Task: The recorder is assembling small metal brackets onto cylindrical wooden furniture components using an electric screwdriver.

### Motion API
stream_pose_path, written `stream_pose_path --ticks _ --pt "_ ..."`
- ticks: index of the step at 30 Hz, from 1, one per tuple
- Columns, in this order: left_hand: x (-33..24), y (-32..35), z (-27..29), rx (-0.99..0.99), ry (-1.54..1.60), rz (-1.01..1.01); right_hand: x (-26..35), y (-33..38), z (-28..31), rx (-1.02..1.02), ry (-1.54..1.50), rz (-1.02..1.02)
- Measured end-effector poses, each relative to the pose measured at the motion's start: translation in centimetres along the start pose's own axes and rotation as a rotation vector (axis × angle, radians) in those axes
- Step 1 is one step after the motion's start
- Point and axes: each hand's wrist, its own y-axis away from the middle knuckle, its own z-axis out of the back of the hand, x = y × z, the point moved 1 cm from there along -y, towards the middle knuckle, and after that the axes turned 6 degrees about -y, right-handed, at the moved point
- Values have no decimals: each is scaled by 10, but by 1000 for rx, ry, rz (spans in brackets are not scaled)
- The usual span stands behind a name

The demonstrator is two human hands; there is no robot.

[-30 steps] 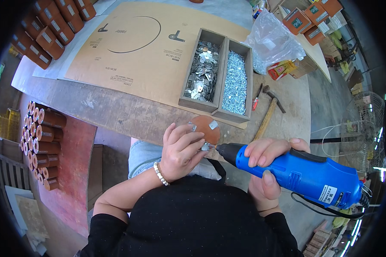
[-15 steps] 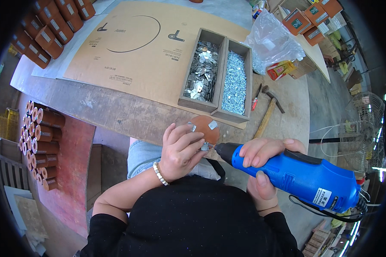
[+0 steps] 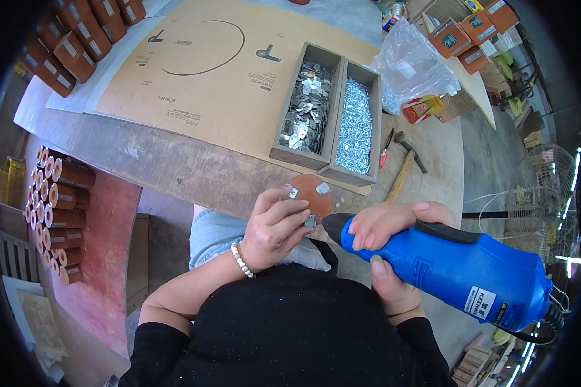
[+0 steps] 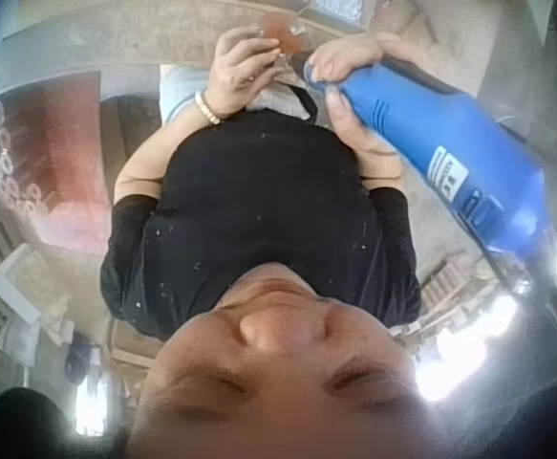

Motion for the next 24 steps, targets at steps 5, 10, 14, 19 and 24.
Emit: stream_pose_path --ticks 5,10,14,19,24 --pt "2 3 -3 -8 29 -2 4 -7 -1 44 22 -16" --pt "3 2 0 -12 25 13 1 -7 -6 26 47 -52" --pt "3 -1 1 -11 37 -8 -2 -9 1 185 29 38" --pt "5 3 -1 -15 43 8 -5 -11 -2 106 -38 44" --pt "5 4 -1 -14 55 5 -4 -12 -3 117 -25 10"
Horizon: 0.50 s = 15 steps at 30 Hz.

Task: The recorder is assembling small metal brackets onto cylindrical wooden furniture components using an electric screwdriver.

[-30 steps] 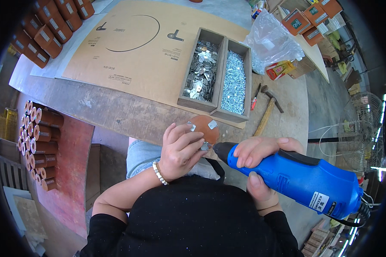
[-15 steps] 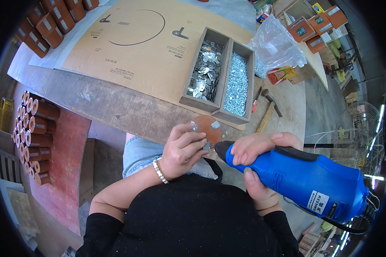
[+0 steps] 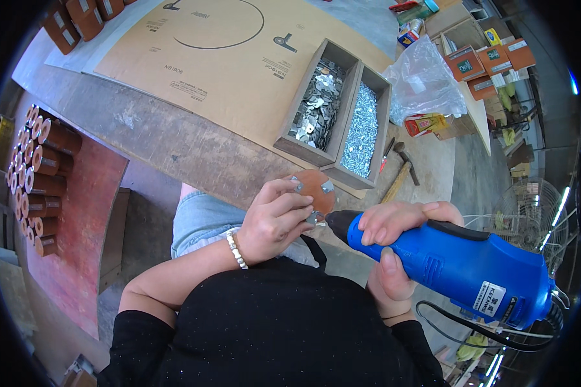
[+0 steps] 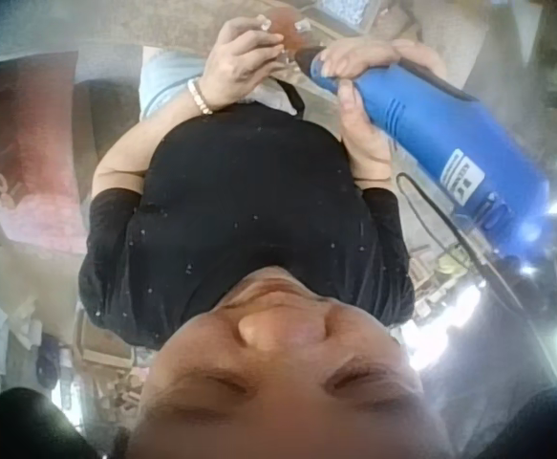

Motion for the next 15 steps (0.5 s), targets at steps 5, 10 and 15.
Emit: stream_pose_path --ticks 5,10,15 --pt "0 -1 1 -11 0 4 -1 -1 -1 -13 -37 -23" --pt "1 1 0 -17 -6 7 -1 -1 -5 -110 -64 -79" --pt "1 1 -1 -10 -4 18 -1 -4 -6 -130 -91 -112"
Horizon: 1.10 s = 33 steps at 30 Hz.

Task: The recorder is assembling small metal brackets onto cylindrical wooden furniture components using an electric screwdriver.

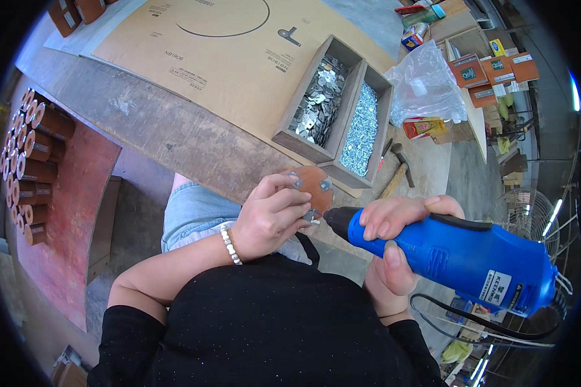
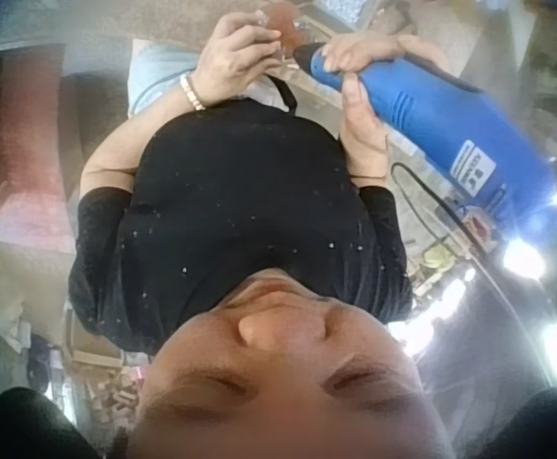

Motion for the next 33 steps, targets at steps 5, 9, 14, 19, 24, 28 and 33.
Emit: stream_pose_path --ticks 5,9,14,19,24,28,33 --pt "0 1 0 -4 -4 8 -3 0 -2 -22 -36 -49" --pt "-1 1 -1 -6 -5 11 -2 -3 -3 -35 -23 -86" --pt "1 1 -2 5 -1 17 -8 -4 -2 -11 -10 -103" --pt "2 0 0 3 0 17 -9 -6 -4 -31 -32 -114" --pt "2 1 -1 -7 2 9 -11 -5 -7 -37 -26 -94" --pt "5 2 0 -18 -7 -14 -10 -5 -3 -95 -39 -77" --pt "5 -1 7 15 93 12 0 10 42 -368 -110 144"
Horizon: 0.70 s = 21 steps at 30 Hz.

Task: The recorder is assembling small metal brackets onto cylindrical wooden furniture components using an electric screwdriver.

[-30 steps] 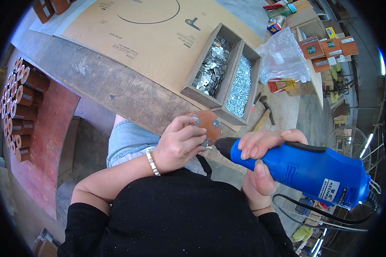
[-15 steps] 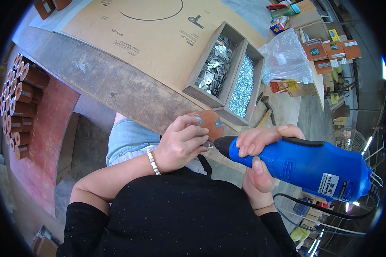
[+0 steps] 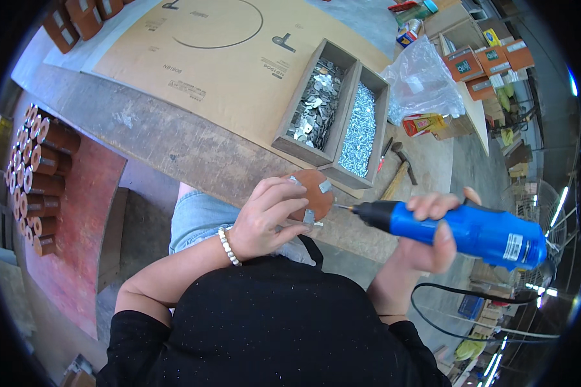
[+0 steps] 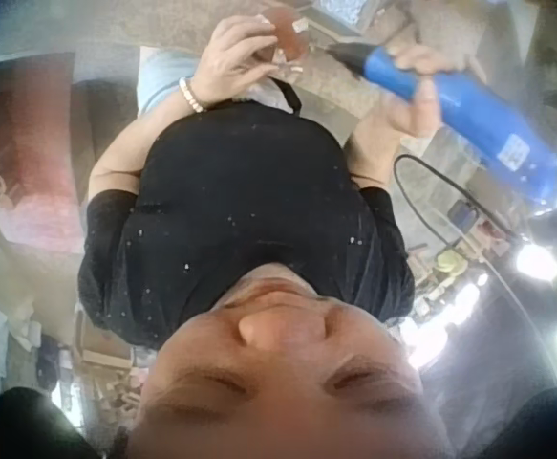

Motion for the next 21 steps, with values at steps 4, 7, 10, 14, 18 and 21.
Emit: stream_pose_path --ticks 4,7,10,14,18,21 --pt "-2 0 4 -6 -72 24 13 -4 68 -309 96 -93" --pt "1 1 1 -6 -70 128 10 1 121 -614 240 -286" --pt "-3 1 2 23 -105 161 0 10 173 -784 374 -450" --pt "-9 0 5 125 -329 -66 -28 31 251 -863 460 -647" --pt "-14 -3 4 135 -402 -137 -57 51 302 -820 714 -756" --pt "-17 -6 -1 119 -351 -91 -71 53 313 -756 986 -738"
